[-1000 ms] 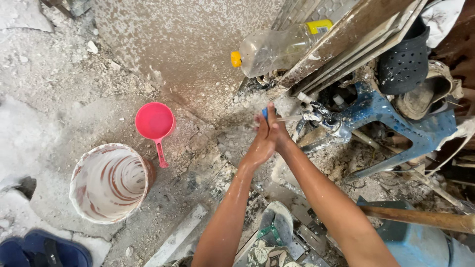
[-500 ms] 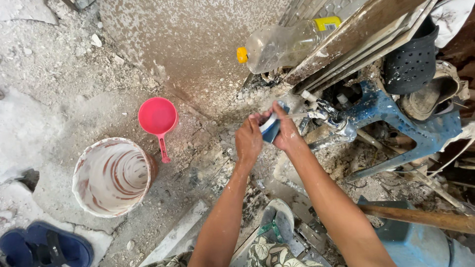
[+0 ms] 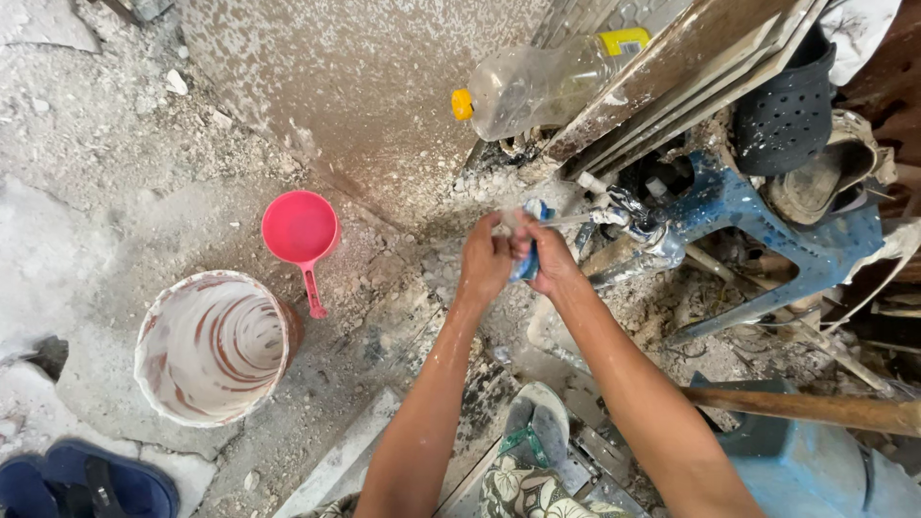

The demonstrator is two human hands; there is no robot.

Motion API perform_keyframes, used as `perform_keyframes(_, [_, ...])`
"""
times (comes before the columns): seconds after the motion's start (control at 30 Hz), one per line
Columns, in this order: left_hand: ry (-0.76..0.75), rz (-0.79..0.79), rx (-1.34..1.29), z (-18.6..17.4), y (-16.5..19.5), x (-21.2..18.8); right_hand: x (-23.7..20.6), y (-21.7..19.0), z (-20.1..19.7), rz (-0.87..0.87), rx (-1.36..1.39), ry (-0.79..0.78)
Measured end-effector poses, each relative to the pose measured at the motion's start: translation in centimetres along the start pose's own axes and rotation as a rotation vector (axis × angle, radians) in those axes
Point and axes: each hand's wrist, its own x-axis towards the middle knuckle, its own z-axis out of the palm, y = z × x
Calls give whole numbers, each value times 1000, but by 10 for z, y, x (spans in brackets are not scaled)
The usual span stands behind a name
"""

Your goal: The person applies white plaster paste by hand onto long decorative molding strips, then washes their hands at a tap. They scoop gypsum powder from a bag into a bowl, mix it with water by hand, and continue spreading the paste over the moldings' surfaces.

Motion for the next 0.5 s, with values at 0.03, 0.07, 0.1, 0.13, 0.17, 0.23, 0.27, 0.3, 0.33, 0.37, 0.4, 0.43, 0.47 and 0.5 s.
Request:
perform_keyframes(0.03, [-25,0,47,3,4,4,-6,-3,6,10,33,-60])
perform_keyframes(0.07, [-21,35,36,6,8,8,-10,-4,12,35,-7,64])
perform_keyframes(0.1, [-18,69,26,11,12,10,-14,-6,16,66,-61,221])
perform_keyframes(0.13, [-14,103,14,17,14,10,-17,-6,19,98,-109,333])
perform_keyframes(0.17, [2,190,48,21,14,9,-18,-7,18,94,-115,343])
perform_keyframes(0.23, [42,355,125,25,14,2,-14,-4,10,71,-116,343])
perform_keyframes(0.27, [-33,337,120,22,13,-4,-11,-1,3,51,-104,324])
perform_keyframes(0.3, [-100,317,114,17,10,-11,-6,2,-6,36,-96,301])
perform_keyframes(0.33, [-162,299,107,9,7,-16,1,5,-15,21,-90,273])
perform_keyframes(0.37, [-271,245,183,-1,2,-23,7,8,-22,6,-125,308])
perform_keyframes(0.4, [-379,186,257,-16,-5,-34,11,12,-28,-5,-160,343])
perform_keyframes(0.43, [-488,123,329,-34,-14,-47,15,18,-32,-14,-194,377])
perform_keyframes(0.47, [-568,97,470,-52,-24,-60,16,22,-31,18,-164,306])
perform_keyframes(0.5, [-646,61,610,-74,-37,-76,17,26,-29,58,-133,233])
